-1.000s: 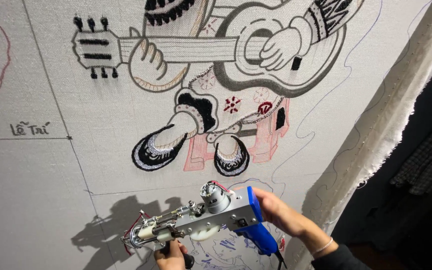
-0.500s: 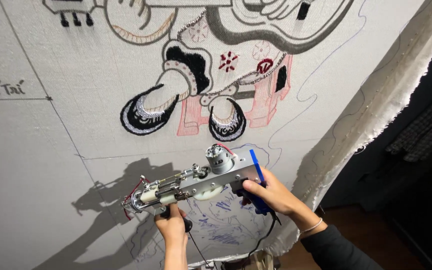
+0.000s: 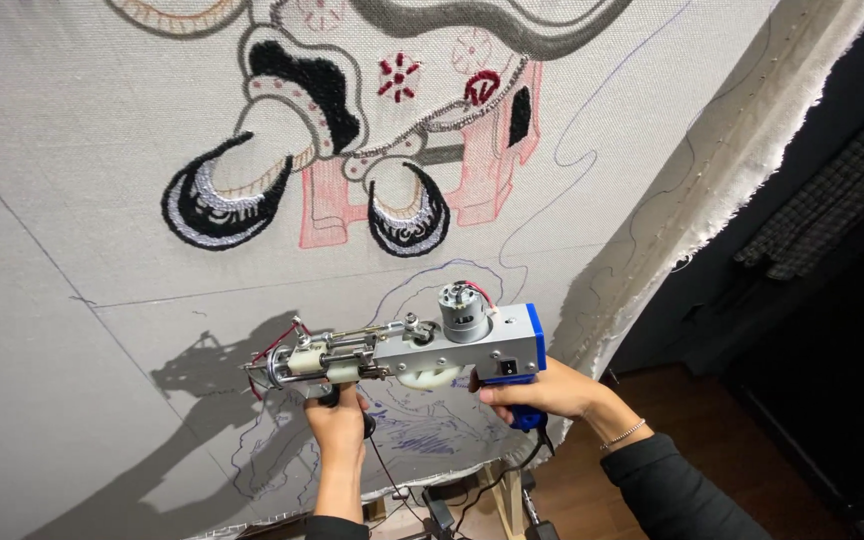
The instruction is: The person uses a tufting gun and scissors to create and refine a rug design on a canvas frame.
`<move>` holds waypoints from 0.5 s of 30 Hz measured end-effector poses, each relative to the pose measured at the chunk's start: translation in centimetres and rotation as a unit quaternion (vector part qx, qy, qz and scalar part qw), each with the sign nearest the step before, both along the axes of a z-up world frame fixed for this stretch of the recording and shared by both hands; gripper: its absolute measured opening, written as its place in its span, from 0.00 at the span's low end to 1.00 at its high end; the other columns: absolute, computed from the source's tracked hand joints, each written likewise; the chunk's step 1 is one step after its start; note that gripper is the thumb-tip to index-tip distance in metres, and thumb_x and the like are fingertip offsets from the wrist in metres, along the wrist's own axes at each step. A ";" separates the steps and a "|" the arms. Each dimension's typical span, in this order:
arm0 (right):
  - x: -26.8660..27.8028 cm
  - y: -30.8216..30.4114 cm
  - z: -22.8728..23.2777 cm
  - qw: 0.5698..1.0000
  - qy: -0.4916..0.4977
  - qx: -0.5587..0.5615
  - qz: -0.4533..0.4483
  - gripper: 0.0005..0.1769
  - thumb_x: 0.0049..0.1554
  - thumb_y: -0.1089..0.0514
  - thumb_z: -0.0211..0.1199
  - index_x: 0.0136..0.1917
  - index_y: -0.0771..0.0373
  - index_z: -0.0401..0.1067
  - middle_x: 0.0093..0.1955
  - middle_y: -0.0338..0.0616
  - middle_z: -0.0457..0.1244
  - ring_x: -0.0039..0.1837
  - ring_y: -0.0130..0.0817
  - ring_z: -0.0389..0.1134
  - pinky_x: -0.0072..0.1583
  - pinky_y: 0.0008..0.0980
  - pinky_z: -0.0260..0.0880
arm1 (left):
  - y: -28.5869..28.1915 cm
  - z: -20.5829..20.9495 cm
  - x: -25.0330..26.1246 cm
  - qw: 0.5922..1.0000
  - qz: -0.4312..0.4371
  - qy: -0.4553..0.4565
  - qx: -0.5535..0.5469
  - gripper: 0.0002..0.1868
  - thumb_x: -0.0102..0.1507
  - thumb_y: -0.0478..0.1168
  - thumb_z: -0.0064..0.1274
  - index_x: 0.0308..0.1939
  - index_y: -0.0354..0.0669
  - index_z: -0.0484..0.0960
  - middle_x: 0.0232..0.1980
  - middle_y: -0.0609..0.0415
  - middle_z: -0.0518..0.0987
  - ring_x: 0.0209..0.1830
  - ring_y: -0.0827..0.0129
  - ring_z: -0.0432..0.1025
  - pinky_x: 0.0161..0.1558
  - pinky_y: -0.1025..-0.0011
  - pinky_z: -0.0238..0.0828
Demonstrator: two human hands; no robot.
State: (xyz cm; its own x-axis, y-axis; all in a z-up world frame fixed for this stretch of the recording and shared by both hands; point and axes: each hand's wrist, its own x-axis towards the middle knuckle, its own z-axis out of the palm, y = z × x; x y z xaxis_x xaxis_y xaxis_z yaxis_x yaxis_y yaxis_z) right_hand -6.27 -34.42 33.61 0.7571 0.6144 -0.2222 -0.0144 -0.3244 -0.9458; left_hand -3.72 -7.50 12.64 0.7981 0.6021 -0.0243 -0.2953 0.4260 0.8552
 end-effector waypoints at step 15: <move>1.4 -3.6 -5.0 0.992 0.038 0.060 -0.108 0.15 0.54 0.59 0.69 0.53 0.69 0.77 0.31 0.39 0.63 0.32 0.28 0.63 0.37 0.31 0.66 | -2.4 0.8 1.9 0.991 -0.059 0.060 0.102 0.09 0.64 0.39 0.60 0.37 0.34 0.81 0.23 0.55 0.73 0.18 0.73 0.67 0.22 0.71 0.61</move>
